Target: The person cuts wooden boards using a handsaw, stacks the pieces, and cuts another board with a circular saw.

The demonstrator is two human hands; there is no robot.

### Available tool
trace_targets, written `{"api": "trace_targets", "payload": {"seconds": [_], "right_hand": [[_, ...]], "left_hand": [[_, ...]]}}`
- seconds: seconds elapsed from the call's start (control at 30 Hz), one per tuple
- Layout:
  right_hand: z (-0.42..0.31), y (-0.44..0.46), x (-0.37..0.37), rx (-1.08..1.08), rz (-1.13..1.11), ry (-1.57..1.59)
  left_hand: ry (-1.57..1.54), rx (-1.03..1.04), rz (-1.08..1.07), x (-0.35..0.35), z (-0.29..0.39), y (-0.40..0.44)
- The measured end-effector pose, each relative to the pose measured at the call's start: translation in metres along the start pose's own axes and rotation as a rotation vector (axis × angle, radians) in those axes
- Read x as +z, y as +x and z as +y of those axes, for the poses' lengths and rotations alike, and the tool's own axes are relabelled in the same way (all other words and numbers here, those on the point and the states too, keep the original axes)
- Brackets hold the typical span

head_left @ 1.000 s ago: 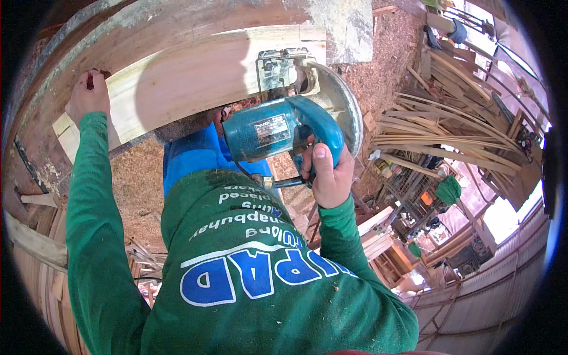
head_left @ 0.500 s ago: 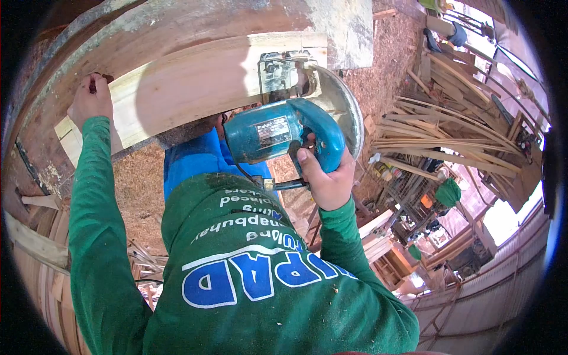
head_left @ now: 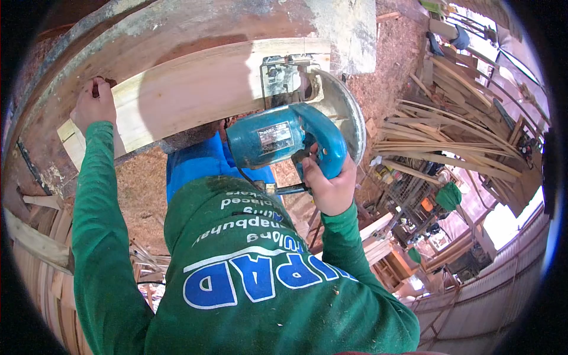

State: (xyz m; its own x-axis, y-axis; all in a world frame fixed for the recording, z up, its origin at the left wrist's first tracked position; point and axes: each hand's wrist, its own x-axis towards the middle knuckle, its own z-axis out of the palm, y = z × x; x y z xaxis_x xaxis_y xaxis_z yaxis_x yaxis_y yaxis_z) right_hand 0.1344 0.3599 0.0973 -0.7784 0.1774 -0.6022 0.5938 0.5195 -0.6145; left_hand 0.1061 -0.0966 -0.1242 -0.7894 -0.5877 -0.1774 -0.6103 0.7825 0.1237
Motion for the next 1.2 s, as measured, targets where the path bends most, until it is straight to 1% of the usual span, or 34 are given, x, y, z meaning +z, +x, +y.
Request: {"api": "trace_targets", "payload": {"seconds": [0.03,0.13,0.43,0.63,0.73,0.83,0.93,1.03,1.13,1.2], "right_hand": [[0.000,0.001,0.000,-0.009,0.002,-0.007],[-0.004,0.002,0.001,-0.010,0.006,-0.002],[-0.008,0.007,0.003,-0.026,0.016,0.033],[-0.016,0.011,0.005,-0.021,0.021,0.024],[-0.022,0.013,0.005,-0.026,0.018,0.014],[-0.023,0.015,0.006,-0.027,0.027,0.014],[-0.024,0.017,0.006,-0.035,0.034,-0.003],[-0.028,0.017,0.006,-0.052,0.030,-0.011],[-0.031,0.019,0.007,-0.056,0.031,-0.015],[-0.033,0.020,0.008,-0.048,0.038,-0.017]], "left_hand": [[0.007,0.022,0.049,0.001,0.000,-0.001],[0.010,0.026,-0.001,-0.003,0.001,0.001],[-0.049,-0.017,-0.019,-0.013,0.012,-0.004],[-0.034,-0.023,-0.014,-0.005,0.005,-0.002],[-0.019,-0.065,-0.073,0.000,-0.003,0.003],[-0.028,-0.038,-0.040,0.003,-0.007,0.002],[-0.075,-0.073,-0.080,-0.002,-0.002,0.000],[0.004,-0.027,-0.064,-0.002,-0.004,-0.001],[-0.082,-0.050,-0.067,-0.001,-0.006,-0.002],[-0.080,-0.039,-0.031,0.002,-0.005,-0.005]]}}
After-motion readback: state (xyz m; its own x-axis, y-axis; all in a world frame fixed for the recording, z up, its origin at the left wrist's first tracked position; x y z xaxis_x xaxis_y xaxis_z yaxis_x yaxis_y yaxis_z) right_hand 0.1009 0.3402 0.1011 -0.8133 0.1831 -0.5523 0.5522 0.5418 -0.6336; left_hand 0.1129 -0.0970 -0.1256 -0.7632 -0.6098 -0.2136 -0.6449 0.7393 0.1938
